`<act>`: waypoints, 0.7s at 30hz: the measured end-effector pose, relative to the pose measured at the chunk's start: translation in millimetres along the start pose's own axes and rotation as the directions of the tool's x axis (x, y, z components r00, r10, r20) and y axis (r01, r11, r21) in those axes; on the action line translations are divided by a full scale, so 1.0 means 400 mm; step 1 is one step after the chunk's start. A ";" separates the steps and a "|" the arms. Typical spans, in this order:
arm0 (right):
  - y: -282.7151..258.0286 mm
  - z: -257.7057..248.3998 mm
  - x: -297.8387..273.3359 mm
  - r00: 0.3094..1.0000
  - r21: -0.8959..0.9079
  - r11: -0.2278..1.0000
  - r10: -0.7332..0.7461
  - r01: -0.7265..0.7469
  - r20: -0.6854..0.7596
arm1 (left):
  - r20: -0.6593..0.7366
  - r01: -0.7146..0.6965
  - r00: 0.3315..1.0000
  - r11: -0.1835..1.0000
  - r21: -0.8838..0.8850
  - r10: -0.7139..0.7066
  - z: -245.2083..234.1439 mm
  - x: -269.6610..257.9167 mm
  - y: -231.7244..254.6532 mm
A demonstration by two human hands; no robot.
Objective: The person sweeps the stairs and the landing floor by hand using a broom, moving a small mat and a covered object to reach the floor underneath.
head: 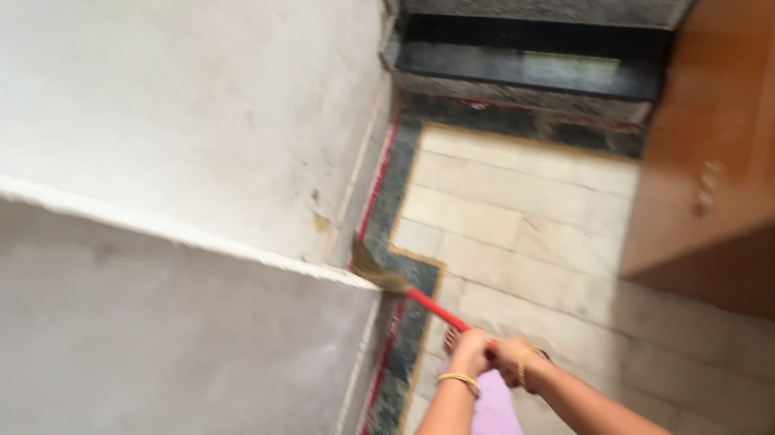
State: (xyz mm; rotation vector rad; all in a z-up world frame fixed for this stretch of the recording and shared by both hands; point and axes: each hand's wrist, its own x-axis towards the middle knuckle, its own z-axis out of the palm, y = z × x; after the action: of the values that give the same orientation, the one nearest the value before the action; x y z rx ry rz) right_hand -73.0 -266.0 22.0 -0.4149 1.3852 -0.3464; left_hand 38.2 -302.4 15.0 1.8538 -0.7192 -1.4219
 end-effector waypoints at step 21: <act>-0.321 0.253 0.130 0.931 0.494 0.842 -0.024 0.215 -0.364 | 0.282 -0.125 0.953 0.710 0.693 -0.108 -0.019 0.336 0.315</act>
State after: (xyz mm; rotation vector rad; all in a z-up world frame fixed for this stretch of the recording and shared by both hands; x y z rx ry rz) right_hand 36.0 -395.4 51.7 0.0249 1.5328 -0.9192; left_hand 76.6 -481.6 36.3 2.1841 -1.6201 -1.5715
